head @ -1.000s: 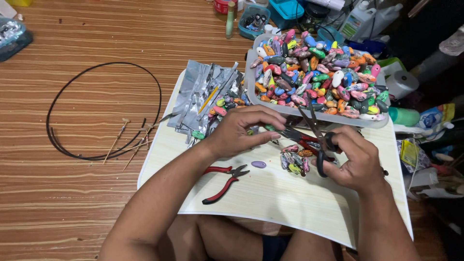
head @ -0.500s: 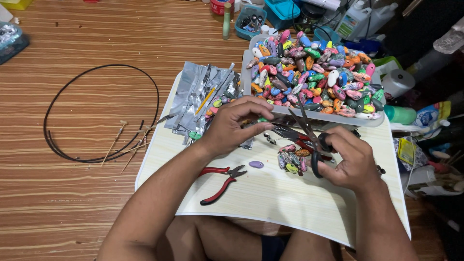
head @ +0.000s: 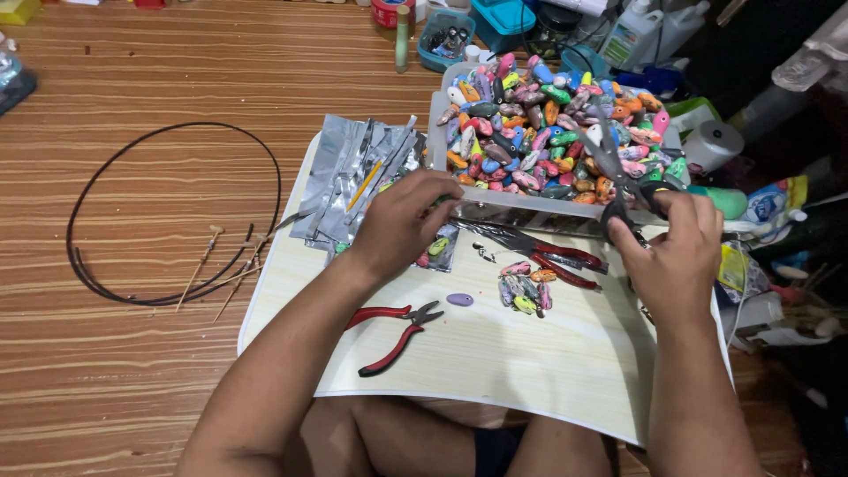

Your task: Assembling fishing lures by attaching hooks and weights to soft plastic bodies using pliers

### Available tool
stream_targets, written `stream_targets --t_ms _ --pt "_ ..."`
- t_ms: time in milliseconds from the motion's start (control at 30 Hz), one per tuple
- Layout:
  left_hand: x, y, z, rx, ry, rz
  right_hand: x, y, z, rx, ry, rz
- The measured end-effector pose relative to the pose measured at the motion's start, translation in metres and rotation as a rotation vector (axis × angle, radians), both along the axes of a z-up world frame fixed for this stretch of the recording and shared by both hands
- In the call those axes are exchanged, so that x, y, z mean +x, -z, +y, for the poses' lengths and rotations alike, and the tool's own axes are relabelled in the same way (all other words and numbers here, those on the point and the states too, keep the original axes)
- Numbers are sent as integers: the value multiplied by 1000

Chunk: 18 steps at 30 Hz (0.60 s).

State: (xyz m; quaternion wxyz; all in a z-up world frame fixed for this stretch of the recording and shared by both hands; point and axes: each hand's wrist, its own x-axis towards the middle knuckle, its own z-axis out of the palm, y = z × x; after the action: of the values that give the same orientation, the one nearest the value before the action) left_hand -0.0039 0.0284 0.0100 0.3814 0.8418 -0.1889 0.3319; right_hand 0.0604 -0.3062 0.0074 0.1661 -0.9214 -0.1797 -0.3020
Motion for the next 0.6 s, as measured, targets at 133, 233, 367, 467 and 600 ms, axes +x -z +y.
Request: stream_targets --t_ms 133,233,367,467,600 --pt "2 2 -2 -6 -16 -5 1 -2 5 42 -33 -3" --pt "6 5 -3 -18 -39 -38 5 1 4 38 9 7" --pt "15 12 -5 -78 -62 -45 12 6 0 10 -18 -66" --pt "21 12 -6 -112 -43 -32 17 9 -4 -1 -18 -92" --pt "27 12 -5 -95 -25 -29 20 10 -8 -7 -29 -132"
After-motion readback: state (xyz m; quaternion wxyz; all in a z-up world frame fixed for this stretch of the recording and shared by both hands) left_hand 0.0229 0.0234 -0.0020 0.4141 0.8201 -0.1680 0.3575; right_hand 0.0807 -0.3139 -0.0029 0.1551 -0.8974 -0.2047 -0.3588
